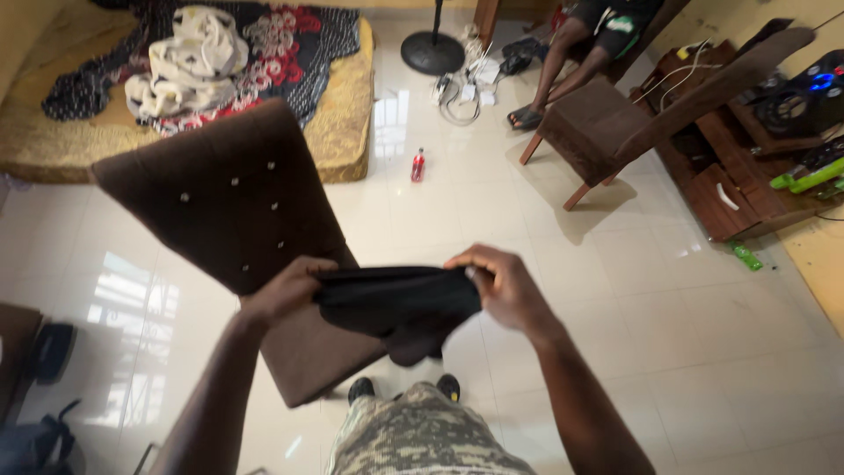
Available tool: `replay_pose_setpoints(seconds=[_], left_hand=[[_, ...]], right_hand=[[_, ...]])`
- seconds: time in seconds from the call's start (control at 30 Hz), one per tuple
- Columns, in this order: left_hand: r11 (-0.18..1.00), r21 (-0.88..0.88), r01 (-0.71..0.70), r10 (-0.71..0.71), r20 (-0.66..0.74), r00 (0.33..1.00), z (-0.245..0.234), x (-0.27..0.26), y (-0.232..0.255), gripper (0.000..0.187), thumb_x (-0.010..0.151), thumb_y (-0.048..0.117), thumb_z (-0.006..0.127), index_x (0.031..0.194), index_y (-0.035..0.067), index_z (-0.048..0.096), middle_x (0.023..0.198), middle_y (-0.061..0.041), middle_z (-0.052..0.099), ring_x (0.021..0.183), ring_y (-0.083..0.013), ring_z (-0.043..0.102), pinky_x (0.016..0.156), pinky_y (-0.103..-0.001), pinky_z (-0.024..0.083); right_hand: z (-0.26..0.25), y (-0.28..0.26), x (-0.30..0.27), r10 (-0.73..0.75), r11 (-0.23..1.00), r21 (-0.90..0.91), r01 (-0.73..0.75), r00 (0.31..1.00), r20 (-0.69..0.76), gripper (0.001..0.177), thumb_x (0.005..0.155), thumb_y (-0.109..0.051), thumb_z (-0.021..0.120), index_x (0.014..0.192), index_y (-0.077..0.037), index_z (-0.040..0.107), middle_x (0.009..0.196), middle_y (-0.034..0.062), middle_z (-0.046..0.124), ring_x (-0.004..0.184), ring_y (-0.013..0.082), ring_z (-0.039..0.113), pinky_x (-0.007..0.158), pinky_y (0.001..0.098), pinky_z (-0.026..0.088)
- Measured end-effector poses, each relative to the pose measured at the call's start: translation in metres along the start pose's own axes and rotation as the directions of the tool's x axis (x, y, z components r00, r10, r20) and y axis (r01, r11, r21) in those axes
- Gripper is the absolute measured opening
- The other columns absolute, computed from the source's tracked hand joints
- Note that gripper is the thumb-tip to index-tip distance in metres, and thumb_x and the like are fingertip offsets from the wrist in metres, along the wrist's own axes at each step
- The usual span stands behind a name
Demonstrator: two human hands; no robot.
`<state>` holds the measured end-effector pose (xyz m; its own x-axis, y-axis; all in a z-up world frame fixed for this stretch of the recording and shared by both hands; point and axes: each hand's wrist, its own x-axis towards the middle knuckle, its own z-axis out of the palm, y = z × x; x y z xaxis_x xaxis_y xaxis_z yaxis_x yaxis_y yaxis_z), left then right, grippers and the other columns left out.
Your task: The person picks up a pair of black shorts, folds them into a bundle, and places them into a wardrobe shelf; they then pick up a light blue garment and a plaid shirt, folding each and stacking them in the wardrobe.
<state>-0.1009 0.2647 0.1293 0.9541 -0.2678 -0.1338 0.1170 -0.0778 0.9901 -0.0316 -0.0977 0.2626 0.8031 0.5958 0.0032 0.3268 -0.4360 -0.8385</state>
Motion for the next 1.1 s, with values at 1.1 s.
replay_pose_setpoints(seconds=[1.1], left_hand=[[0.725,0.489,-0.486,0.667,-0.321,0.672,-0.006,-0.095,0.141,0.007,0.103,0.003,0.06,0.109,0.001,0.063,0.088,-0.007,0.068,0.079,-0.0135,0.066,0.07,-0.029,0.052]], right_hand=[[0.011,-0.119,0.035,-0.551,0.831,0.115,0.544,0.833,0.039,0.032,0.084,0.005,0.064,0.116,0.004,0.068,0.083,0.0043,0.054,0.076,0.0133,0.051,0.071,0.0262,0.042]])
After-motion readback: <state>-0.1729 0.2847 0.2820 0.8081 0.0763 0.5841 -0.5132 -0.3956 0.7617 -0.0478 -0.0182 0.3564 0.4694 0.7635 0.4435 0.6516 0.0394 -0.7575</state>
